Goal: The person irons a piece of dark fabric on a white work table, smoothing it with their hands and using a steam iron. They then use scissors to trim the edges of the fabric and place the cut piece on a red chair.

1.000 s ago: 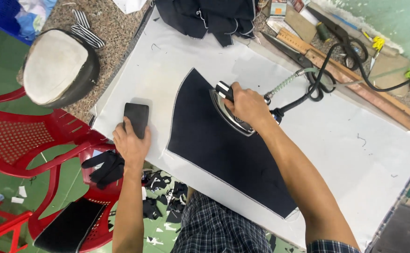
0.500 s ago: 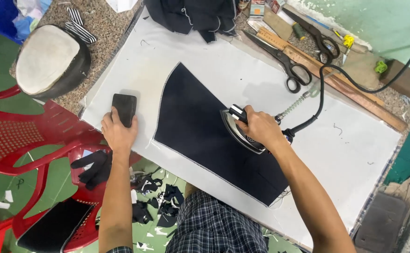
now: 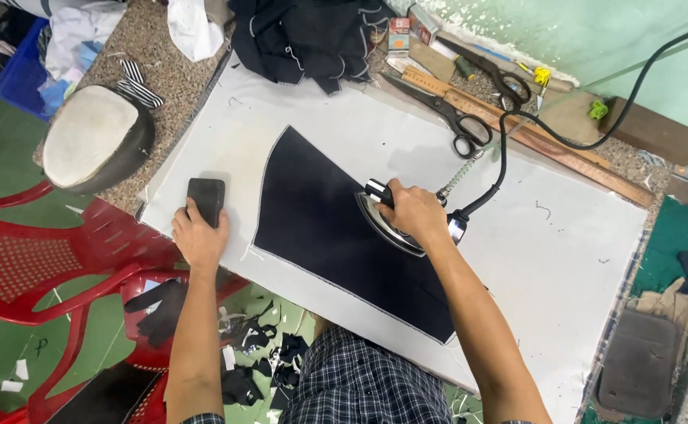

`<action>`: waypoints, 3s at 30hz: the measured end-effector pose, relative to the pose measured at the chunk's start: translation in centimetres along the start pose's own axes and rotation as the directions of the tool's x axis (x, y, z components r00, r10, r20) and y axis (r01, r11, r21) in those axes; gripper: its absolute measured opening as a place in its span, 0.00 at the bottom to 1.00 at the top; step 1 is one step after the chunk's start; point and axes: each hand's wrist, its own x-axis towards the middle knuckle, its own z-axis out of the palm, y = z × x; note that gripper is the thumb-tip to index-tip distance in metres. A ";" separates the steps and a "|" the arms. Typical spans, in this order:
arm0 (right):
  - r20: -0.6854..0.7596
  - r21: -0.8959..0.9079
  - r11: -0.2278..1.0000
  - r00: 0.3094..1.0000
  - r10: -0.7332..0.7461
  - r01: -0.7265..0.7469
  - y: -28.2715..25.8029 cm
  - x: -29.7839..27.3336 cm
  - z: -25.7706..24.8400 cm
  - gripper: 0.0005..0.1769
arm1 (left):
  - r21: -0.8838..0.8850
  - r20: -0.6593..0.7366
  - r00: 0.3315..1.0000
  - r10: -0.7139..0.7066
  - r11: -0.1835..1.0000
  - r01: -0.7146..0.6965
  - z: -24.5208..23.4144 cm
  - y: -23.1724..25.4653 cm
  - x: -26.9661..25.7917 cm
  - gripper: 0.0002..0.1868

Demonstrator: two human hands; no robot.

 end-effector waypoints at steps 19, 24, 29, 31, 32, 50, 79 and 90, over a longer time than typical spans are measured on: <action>-0.035 -0.016 0.999 0.999 0.039 -0.039 -0.1 0.5 0.9 0.24 | 0.018 0.002 1.000 -0.015 1.000 0.015 0.4 -0.1 0.0 0.40; -0.030 -0.017 0.999 0.998 0.050 -0.050 -0.7 -0.2 0.0 0.23 | 0.024 -0.005 1.000 -0.013 1.000 0.013 0.8 -0.4 0.0 0.40; -0.035 -0.021 0.998 0.998 0.051 -0.052 -0.7 -0.2 0.1 0.23 | 0.023 -0.003 1.000 -0.016 1.000 0.016 1.0 -0.5 0.0 0.40; -0.044 -0.022 0.999 0.998 0.048 -0.049 -0.8 -0.2 0.1 0.23 | 0.021 -0.007 1.000 -0.007 1.000 0.007 1.0 -0.5 0.0 0.40; -0.042 -0.022 0.999 0.998 0.048 -0.049 -0.8 -0.2 0.0 0.23 | 0.022 -0.006 1.000 -0.008 1.000 0.008 1.0 -0.5 0.0 0.40; 0.108 0.144 0.990 0.994 -0.008 -0.008 -0.6 0.2 -1.6 0.34 | -0.008 -0.033 0.999 -0.012 1.000 0.012 0.4 -0.1 0.1 0.40; -0.072 -0.069 0.955 0.953 -0.294 0.290 -14.4 19.8 -1.9 0.27 | -0.029 0.010 1.000 -0.014 0.999 0.014 -0.8 0.2 1.2 0.40; 0.103 0.053 0.997 0.993 -0.053 0.048 -9.9 15.0 -0.1 0.29 | -0.028 -0.011 0.997 0.073 0.997 -0.073 0.7 -1.0 0.4 0.43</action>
